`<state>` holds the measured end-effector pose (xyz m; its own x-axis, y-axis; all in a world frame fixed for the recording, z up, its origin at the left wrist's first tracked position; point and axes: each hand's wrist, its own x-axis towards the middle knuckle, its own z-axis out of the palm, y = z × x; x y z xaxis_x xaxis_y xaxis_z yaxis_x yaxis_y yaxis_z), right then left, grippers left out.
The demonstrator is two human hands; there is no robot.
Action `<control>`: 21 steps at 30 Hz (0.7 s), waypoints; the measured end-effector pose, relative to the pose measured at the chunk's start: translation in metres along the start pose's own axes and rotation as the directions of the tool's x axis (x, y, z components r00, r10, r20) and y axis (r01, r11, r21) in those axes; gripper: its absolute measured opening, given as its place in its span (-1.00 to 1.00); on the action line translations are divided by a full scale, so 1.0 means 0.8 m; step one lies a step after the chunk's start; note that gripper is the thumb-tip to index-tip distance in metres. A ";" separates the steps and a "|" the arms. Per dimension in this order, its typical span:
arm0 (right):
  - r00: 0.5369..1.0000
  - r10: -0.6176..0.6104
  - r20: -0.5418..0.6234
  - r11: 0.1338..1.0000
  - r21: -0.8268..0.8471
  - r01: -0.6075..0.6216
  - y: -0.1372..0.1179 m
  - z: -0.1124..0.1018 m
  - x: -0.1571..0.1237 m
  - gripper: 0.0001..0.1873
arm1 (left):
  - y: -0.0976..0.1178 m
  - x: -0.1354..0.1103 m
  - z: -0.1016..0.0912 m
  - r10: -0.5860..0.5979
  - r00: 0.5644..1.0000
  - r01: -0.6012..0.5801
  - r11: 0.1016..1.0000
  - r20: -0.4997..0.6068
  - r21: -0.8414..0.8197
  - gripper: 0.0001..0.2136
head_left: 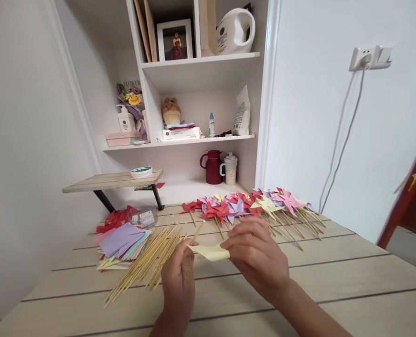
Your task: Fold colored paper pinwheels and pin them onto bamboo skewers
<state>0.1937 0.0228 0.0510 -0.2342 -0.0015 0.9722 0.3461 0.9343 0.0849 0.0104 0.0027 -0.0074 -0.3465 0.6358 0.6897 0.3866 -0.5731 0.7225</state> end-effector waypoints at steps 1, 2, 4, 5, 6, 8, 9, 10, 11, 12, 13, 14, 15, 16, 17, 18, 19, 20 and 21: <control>1.000 -0.025 0.003 0.999 -0.023 0.026 -0.001 0.001 -0.001 -0.80 | 0.005 0.000 0.002 -0.055 0.998 0.055 0.998 -0.005 -0.042 -0.67; 0.999 -0.049 0.003 0.998 -0.043 0.049 -0.002 0.001 -0.002 -0.80 | 0.011 0.000 0.003 -0.093 0.996 0.092 0.993 -0.012 -0.078 -0.65; 0.997 -0.078 0.008 0.995 -0.063 0.079 -0.004 0.002 -0.002 -0.80 | 0.020 -0.001 0.006 -0.132 0.990 0.126 0.985 -0.046 -0.116 -0.63; 0.997 -0.083 0.012 0.995 -0.062 0.083 -0.006 0.002 -0.002 -0.81 | 0.023 -0.002 0.008 -0.140 0.989 0.132 0.984 -0.057 -0.121 -0.63; 0.996 -0.083 0.016 0.995 -0.056 0.084 -0.007 0.002 -0.001 -0.81 | 0.024 -0.002 0.009 -0.143 0.988 0.134 0.983 -0.063 -0.122 -0.62; 0.997 -0.081 0.019 0.996 -0.043 0.082 -0.007 0.001 -0.001 -0.80 | 0.025 -0.002 0.009 -0.154 0.986 0.144 0.981 -0.063 -0.131 -0.62; 0.997 -0.080 0.011 0.996 -0.028 0.080 -0.007 0.001 -0.001 -0.80 | 0.024 -0.001 0.009 -0.175 0.983 0.165 0.974 -0.051 -0.153 -0.62; 0.998 -0.069 0.001 0.998 -0.003 0.069 -0.006 0.002 -0.002 -0.79 | 0.022 0.002 0.009 -0.213 0.976 0.202 0.960 -0.035 -0.194 -0.61; 0.999 -0.031 -0.010 0.999 0.033 0.032 -0.005 0.004 -0.003 -0.80 | 0.020 0.005 0.008 -0.269 0.963 0.257 0.933 -0.015 -0.253 -0.61; 0.999 0.044 -0.022 0.996 0.081 -0.042 -0.003 0.007 -0.006 -0.82 | 0.018 0.009 0.007 -0.338 0.941 0.327 0.888 0.022 -0.322 -0.61; 0.988 0.155 -0.024 0.979 0.139 -0.151 -0.001 0.011 -0.009 -0.84 | 0.015 0.013 0.006 -0.413 0.909 0.396 0.825 0.049 -0.403 -0.61; 0.950 0.311 -0.018 0.932 0.202 -0.302 0.001 0.016 -0.013 -0.86 | 0.012 0.018 0.005 -0.476 0.874 0.461 0.753 0.095 -0.469 -0.62; 0.877 0.481 0.001 0.846 0.261 -0.465 0.002 0.022 -0.017 -0.85 | 0.008 0.023 0.004 -0.520 0.841 0.513 0.677 0.150 -0.528 -0.63; 0.778 0.626 0.055 0.729 0.314 -0.608 0.003 0.029 -0.021 -0.82 | 0.003 0.027 0.003 -0.549 0.809 0.558 0.602 0.213 -0.571 -0.64; 0.675 0.729 0.114 0.603 0.360 -0.712 0.004 0.037 -0.024 -0.79 | -0.001 0.030 0.002 -0.566 0.781 0.592 0.537 0.264 -0.601 -0.63; 0.573 0.801 0.171 0.478 0.393 -0.785 0.004 0.043 -0.027 -0.74 | -0.006 0.032 0.001 -0.583 0.754 0.620 0.481 0.302 -0.620 -0.61; 0.482 0.849 0.218 0.359 0.432 -0.827 0.004 0.049 -0.029 -0.70 | -0.010 0.033 0.000 -0.598 0.731 0.641 0.435 0.329 -0.633 -0.59; 0.400 0.884 0.242 0.248 0.484 -0.839 0.004 0.055 -0.030 -0.67 | -0.013 0.034 0.000 -0.607 0.711 0.660 0.398 0.356 -0.637 -0.56; 0.338 0.900 0.276 0.155 0.522 -0.839 0.004 0.058 -0.031 -0.64 | -0.016 0.034 -0.001 -0.611 0.697 0.672 0.373 0.375 -0.640 -0.55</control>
<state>0.1581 0.0423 0.0167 -0.0187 0.9386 0.3444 -0.2243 0.3318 -0.9163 -0.0045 0.0273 0.0022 -0.1571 0.9874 0.0211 -0.6351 -0.1174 0.7635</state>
